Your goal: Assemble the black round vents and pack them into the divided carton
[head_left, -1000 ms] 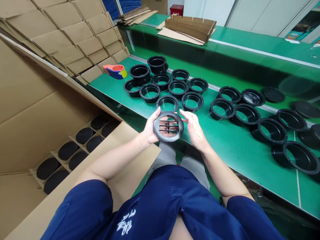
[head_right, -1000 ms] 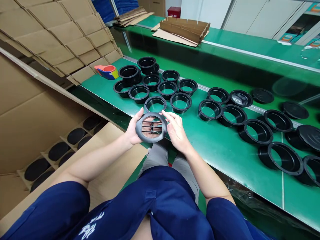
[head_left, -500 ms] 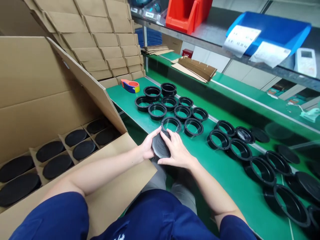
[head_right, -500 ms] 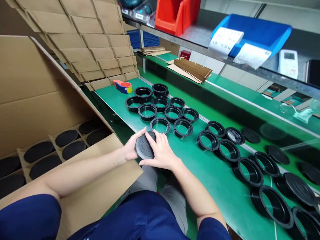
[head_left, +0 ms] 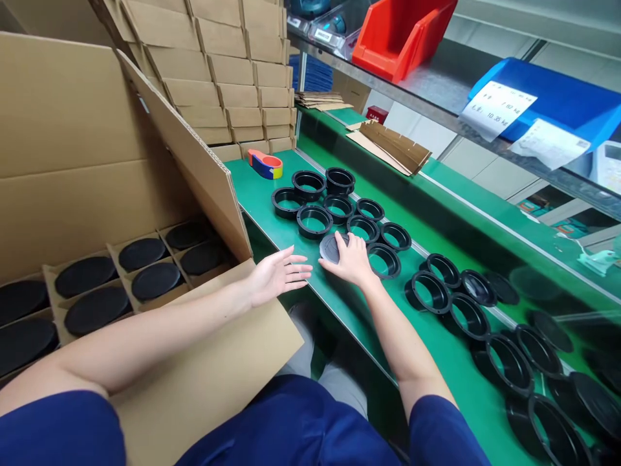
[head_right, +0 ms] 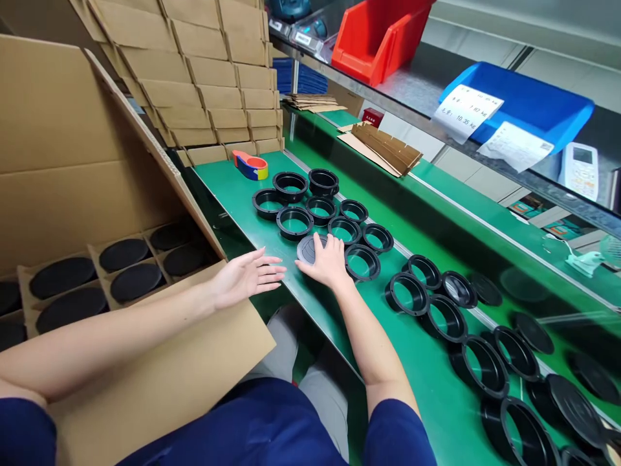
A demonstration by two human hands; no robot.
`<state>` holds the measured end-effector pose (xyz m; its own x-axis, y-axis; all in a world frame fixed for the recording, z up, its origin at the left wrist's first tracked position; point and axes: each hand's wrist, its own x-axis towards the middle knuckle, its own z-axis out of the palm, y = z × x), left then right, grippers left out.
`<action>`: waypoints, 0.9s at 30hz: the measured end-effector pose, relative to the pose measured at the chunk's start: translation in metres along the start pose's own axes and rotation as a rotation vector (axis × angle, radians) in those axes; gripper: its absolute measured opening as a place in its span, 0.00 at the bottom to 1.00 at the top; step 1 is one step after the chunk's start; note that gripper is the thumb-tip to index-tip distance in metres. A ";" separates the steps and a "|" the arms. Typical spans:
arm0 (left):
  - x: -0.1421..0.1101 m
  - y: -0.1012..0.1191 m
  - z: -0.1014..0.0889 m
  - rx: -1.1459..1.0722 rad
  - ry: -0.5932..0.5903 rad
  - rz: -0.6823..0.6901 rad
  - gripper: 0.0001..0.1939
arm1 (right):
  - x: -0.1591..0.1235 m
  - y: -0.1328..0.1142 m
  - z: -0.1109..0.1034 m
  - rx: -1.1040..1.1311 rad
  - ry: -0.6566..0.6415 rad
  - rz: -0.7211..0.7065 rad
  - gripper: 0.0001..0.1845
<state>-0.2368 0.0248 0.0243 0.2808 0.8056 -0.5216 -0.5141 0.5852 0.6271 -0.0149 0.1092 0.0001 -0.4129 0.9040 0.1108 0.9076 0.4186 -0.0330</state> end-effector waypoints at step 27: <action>0.028 -0.034 0.025 0.132 -0.138 0.159 0.58 | -0.046 -0.002 0.004 0.574 0.303 0.083 0.39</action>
<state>-0.1907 0.0296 0.0028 0.3175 0.8884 -0.3316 -0.4526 0.4493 0.7703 0.0023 0.0672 -0.0092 -0.2273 0.9060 0.3570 0.7159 0.4040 -0.5694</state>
